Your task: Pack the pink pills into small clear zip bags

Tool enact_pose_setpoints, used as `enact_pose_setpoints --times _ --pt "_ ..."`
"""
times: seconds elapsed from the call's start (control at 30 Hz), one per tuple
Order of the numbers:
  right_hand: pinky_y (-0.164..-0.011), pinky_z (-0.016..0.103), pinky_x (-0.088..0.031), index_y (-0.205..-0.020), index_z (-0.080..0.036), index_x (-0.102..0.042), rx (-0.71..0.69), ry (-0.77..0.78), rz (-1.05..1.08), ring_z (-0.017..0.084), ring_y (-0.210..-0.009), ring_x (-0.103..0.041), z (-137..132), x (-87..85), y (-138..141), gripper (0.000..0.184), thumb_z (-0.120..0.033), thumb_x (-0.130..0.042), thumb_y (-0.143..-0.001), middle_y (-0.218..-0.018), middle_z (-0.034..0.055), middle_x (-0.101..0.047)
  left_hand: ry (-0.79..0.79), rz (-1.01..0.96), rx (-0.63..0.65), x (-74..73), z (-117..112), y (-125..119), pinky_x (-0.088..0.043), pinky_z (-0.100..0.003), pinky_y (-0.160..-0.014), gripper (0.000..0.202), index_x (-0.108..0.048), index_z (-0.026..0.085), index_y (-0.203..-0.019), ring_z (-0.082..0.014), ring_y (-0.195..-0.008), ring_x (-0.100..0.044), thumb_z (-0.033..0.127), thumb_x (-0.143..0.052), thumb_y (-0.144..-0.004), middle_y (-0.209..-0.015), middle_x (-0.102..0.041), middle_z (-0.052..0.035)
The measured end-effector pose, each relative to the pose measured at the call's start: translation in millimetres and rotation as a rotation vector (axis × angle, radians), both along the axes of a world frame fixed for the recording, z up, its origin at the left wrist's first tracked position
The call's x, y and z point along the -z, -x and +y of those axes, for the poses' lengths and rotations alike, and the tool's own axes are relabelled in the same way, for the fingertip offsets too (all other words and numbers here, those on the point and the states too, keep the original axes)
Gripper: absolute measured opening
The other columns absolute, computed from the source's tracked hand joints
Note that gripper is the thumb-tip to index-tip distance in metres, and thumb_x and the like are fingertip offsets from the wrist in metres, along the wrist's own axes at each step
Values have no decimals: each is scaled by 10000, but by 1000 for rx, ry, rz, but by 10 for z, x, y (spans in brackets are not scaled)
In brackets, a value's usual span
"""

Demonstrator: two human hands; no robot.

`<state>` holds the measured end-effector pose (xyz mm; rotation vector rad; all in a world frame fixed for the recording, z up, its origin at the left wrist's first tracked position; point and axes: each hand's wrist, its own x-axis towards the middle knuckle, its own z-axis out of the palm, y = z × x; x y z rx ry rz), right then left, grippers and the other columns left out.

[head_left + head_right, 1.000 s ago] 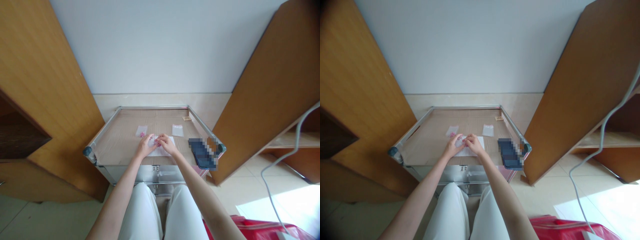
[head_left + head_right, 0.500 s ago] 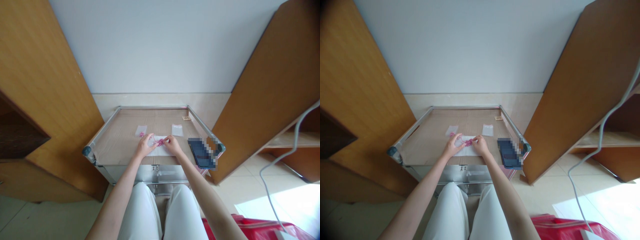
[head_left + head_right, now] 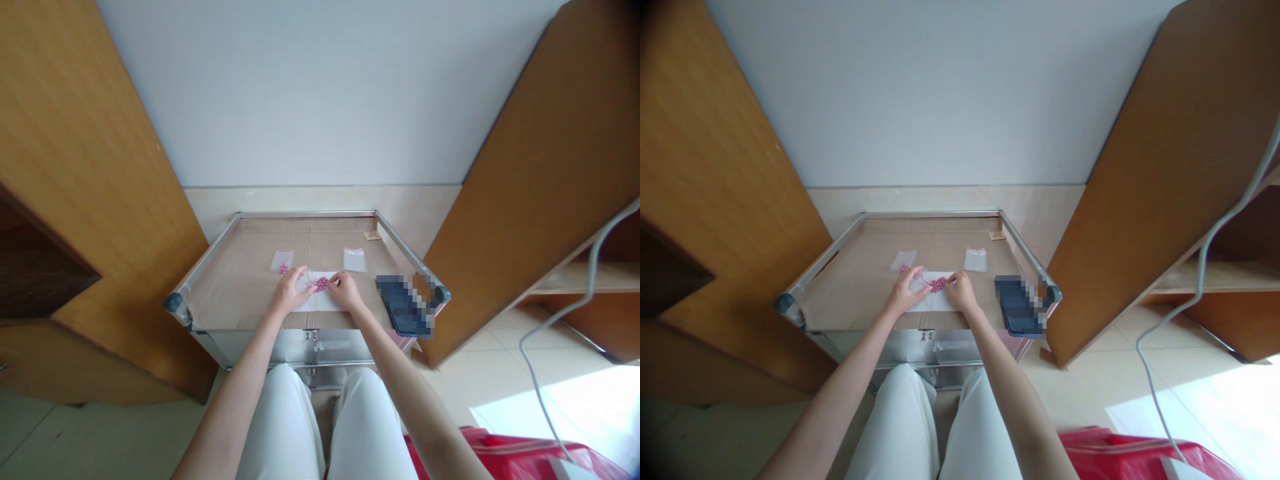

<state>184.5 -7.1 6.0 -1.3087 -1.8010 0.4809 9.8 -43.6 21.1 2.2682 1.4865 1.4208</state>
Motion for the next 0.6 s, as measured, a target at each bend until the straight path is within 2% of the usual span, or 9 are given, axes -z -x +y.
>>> enact_pose_setpoints --times 0.2,0.3,0.4,0.5,0.6 --pt "-606 235 -395 -697 -160 -611 -99 12 211 119 -621 -500 -53 -248 161 147 -278 -531 -663 -704 28 -576 16 7 -9 12 12 -3 -417 -328 -826 456 -442 208 -1081 -173 -929 -518 359 -587 -676 -1011 -552 -62" --pt "-627 239 -400 -718 -171 -643 -216 12 193 121 -660 -507 -66 -338 243 151 -259 -525 -684 -740 40 -581 11 9 -4 13 18 -5 -418 -323 -825 423 -451 213 -1070 -172 -937 -517 354 -572 -689 -1009 -554 -62" --pt "-660 242 -400 -737 -178 -653 -293 21 181 122 -710 -519 -44 -352 250 177 -255 -495 -717 -770 42 -580 3 5 -8 13 19 -5 -421 -324 -819 433 -452 212 -1071 -175 -937 -519 356 -578 -682 -1005 -556 -65" --pt "-670 249 -401 -744 -165 -638 -247 11 185 123 -705 -517 15 -299 181 188 -254 -473 -726 -769 41 -584 1 1 -18 14 15 -5 -423 -328 -815 461 -450 211 -1076 -173 -915 -528 363 -595 -666 -996 -562 -63" --pt "-648 254 -402 -777 -146 -605 -94 -1 146 121 -657 -505 99 -206 72 164 -217 -477 -703 -760 40 -586 -3 -1 -21 16 11 -4 -416 -334 -833 475 -447 211 -1082 -173 -927 -526 363 -601 -660 -1009 -559 -61"
